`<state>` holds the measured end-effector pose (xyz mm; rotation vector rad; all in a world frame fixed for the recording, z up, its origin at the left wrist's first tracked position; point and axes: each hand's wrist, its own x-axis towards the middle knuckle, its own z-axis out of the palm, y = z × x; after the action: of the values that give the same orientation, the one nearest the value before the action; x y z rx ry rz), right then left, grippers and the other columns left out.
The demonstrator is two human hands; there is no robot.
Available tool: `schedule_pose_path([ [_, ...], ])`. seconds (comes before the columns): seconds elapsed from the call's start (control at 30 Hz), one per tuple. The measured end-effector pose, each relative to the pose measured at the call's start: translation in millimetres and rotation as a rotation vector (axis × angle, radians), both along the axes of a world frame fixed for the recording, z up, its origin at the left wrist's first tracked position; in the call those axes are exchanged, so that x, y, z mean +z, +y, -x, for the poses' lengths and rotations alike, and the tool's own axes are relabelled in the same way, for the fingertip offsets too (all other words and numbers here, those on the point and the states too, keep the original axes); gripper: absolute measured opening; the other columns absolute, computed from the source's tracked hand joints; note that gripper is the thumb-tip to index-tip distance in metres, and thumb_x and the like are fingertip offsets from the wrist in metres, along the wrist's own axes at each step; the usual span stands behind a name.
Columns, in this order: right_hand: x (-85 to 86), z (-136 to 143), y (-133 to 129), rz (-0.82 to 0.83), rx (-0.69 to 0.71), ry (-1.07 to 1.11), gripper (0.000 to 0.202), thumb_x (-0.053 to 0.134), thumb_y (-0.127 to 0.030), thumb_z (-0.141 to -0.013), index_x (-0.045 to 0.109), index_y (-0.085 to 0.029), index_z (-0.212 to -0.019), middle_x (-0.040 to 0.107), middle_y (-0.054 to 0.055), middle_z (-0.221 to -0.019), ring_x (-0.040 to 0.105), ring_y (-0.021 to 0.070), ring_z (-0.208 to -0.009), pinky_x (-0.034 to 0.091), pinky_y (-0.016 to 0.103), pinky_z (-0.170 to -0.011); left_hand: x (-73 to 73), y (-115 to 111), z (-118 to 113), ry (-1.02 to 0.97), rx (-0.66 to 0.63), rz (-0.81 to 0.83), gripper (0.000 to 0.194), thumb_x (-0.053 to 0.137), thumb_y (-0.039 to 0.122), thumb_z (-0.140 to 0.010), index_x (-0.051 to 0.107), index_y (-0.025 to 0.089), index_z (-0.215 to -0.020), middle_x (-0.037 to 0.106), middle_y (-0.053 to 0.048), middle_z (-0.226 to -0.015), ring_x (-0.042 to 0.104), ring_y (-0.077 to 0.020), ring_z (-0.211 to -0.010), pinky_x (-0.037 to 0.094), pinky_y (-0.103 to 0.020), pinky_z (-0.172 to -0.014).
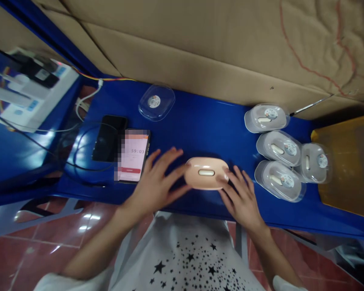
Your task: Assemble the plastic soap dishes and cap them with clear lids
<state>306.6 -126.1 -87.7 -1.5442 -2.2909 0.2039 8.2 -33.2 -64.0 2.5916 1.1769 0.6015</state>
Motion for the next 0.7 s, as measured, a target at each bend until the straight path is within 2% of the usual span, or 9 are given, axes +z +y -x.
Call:
schedule_pose_path([
  [0.1, 2.7, 6.5, 15.6, 0.021, -0.105, -0.044, 0.068, 0.066, -0.028, -0.105, 0.039, -0.034, -0.168, 0.037, 0.012, -0.176, 0.034, 0.0381, -0.163, 0.033, 0.071, -0.129, 20.4, 57.6, -3.4, 0.149, 0.320, 0.025, 0.064, 0.065, 0.041, -0.103, 0.044, 0.029, -0.162, 0.036, -0.018, -0.174, 0.035, -0.0432, -0.161, 0.033, -0.065, -0.127],
  [0.2, 6.9, 16.8, 25.4, 0.054, -0.124, -0.015, 0.080, 0.063, -0.038, -0.107, 0.020, -0.035, -0.174, 0.021, 0.015, -0.181, 0.030, 0.0417, -0.165, 0.030, 0.075, -0.128, 27.5, 117.9, -6.0, 0.295, 0.493, 0.087, 0.080, 0.063, 0.049, -0.103, 0.031, 0.022, -0.170, 0.029, -0.026, -0.175, 0.028, -0.0512, -0.162, 0.033, -0.071, -0.123],
  [0.3, 8.9, 22.0, 27.6, 0.066, -0.115, 0.051, 0.081, 0.061, -0.039, -0.108, 0.016, -0.037, -0.175, 0.013, 0.013, -0.183, 0.027, 0.0424, -0.165, 0.032, 0.074, -0.128, 22.7, 159.7, -7.1, 0.371, 0.579, 0.201, 0.094, 0.068, 0.057, -0.098, 0.025, 0.019, -0.172, 0.035, -0.031, -0.170, 0.037, -0.0567, -0.156, 0.038, -0.075, -0.115],
  [0.4, 6.8, 16.9, 24.5, 0.078, -0.109, 0.076, 0.075, 0.059, -0.036, -0.108, 0.021, -0.036, -0.174, 0.012, 0.013, -0.183, 0.026, 0.0422, -0.166, 0.034, 0.072, -0.128, 20.3, 169.8, -7.0, 0.367, 0.629, 0.253, 0.084, 0.071, 0.049, -0.096, 0.038, 0.015, -0.165, 0.053, -0.031, -0.156, 0.053, -0.0529, -0.143, 0.044, -0.071, -0.112],
  [0.43, 5.4, 13.1, 22.7, 0.086, -0.111, 0.080, 0.073, 0.058, -0.036, -0.109, 0.024, -0.036, -0.173, 0.013, 0.013, -0.183, 0.026, 0.0419, -0.166, 0.034, 0.071, -0.128, 21.9, 165.7, -6.6, 0.335, 0.611, 0.237, 0.080, 0.073, 0.045, -0.095, 0.043, 0.014, -0.162, 0.057, -0.029, -0.152, 0.056, -0.0500, -0.141, 0.045, -0.068, -0.113],
  [0.5, 2.3, 3.3, 18.6, 0.106, -0.136, 0.106, 0.071, 0.058, -0.036, -0.109, 0.026, -0.036, -0.172, 0.015, 0.013, -0.183, 0.026, 0.0410, -0.166, 0.037, 0.070, -0.128, 28.2, 149.0, -5.7, 0.224, 0.461, 0.205, 0.074, 0.075, 0.041, -0.092, 0.049, 0.016, -0.156, 0.060, -0.022, -0.150, 0.057, -0.0431, -0.141, 0.045, -0.061, -0.118],
  [0.6, -1.3, -11.4, 13.4, 0.143, -0.189, 0.205, 0.073, 0.059, -0.038, -0.109, 0.023, -0.038, -0.173, 0.017, 0.011, -0.182, 0.030, 0.0391, -0.165, 0.042, 0.067, -0.126, 39.1, 114.0, -9.0, 0.020, 0.008, 0.294, 0.072, 0.076, 0.043, -0.091, 0.049, 0.024, -0.156, 0.055, -0.012, -0.160, 0.054, -0.0319, -0.147, 0.044, -0.048, -0.125],
  [0.63, -1.9, -15.1, 12.7, 0.152, -0.197, 0.243, 0.075, 0.060, -0.039, -0.109, 0.021, -0.039, -0.173, 0.017, 0.011, -0.182, 0.032, 0.0384, -0.164, 0.043, 0.066, -0.126, 41.1, 103.3, -12.4, -0.022, -0.106, 0.328, 0.072, 0.076, 0.041, -0.092, 0.048, 0.026, -0.157, 0.050, -0.010, -0.164, 0.050, -0.0307, -0.151, 0.042, -0.047, -0.127],
  [0.7, -1.7, -19.2, 13.7, 0.161, -0.193, 0.296, 0.079, 0.061, -0.040, -0.108, 0.017, -0.040, -0.174, 0.015, 0.010, -0.183, 0.035, 0.0372, -0.163, 0.044, 0.065, -0.126, 41.0, 87.7, -22.3, -0.048, -0.248, 0.366, 0.066, 0.074, 0.032, -0.092, 0.051, 0.027, -0.154, 0.043, -0.010, -0.171, 0.044, -0.0298, -0.157, 0.039, -0.047, -0.129],
])
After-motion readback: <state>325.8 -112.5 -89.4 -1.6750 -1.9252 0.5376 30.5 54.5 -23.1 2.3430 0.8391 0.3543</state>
